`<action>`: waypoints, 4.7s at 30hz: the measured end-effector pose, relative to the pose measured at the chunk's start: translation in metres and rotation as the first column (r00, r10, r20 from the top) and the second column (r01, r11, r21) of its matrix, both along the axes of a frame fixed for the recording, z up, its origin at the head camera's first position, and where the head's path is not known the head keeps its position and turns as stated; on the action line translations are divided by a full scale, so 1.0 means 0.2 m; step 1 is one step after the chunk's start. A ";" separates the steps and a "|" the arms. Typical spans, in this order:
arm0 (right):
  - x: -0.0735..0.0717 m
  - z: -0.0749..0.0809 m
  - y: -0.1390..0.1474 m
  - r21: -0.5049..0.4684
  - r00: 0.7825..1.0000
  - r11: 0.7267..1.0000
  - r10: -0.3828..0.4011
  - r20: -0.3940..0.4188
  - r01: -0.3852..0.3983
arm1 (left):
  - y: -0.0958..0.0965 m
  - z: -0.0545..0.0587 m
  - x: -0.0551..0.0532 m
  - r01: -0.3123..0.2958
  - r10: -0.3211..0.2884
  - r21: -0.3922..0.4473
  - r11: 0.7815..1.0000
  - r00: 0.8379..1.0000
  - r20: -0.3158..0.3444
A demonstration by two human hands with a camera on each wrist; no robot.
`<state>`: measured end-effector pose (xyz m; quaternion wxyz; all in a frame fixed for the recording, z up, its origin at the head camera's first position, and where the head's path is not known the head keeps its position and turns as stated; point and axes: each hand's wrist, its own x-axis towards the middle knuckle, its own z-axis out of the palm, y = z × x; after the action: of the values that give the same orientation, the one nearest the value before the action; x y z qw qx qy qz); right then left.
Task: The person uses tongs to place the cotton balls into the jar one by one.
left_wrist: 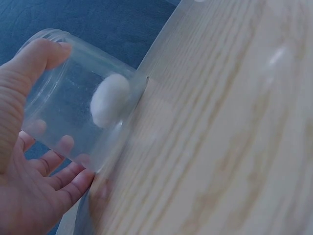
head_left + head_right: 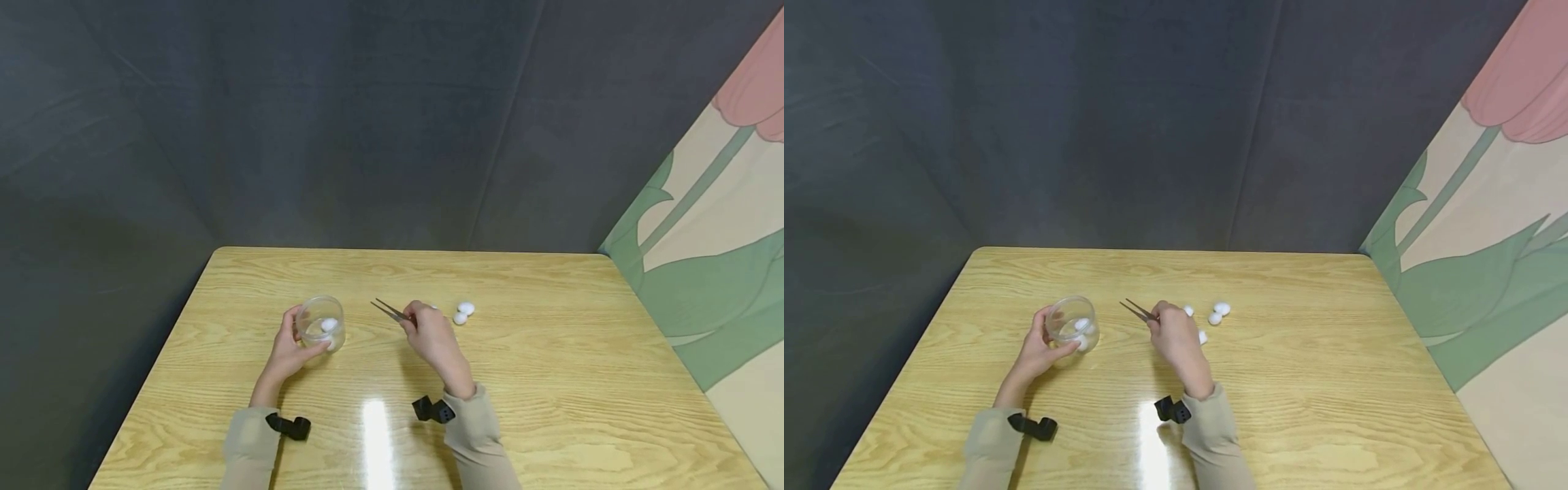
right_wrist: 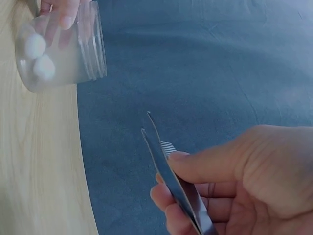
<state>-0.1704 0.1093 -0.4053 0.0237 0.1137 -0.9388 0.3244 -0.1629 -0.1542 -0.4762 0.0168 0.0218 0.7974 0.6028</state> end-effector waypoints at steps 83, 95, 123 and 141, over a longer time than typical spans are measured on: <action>0.07 -0.25 0.53 0.226 0.995 0.971 -0.064 -0.079 0.081 | -0.05 -0.21 -0.07 -0.019 0.019 -0.010 1.000 0.998 -0.055; 0.10 -0.26 0.57 0.221 0.994 0.969 -0.111 0.009 0.106 | -0.05 -0.20 -0.06 -0.020 0.020 -0.004 1.000 0.999 -0.043; 0.11 -0.29 0.60 0.384 0.872 0.916 0.090 -0.481 0.117 | -0.05 -0.20 -0.06 -0.011 0.011 -0.002 1.000 0.999 -0.044; 0.05 -0.38 0.60 0.426 0.859 0.898 0.129 -0.495 0.111 | -0.05 -0.20 -0.07 -0.019 0.018 -0.015 1.000 0.999 -0.050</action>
<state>-0.1603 0.2301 -0.4807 0.2442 0.2024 -0.9464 0.0617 -0.1760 -0.1638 -0.5158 -0.0082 0.0293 0.8025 0.5959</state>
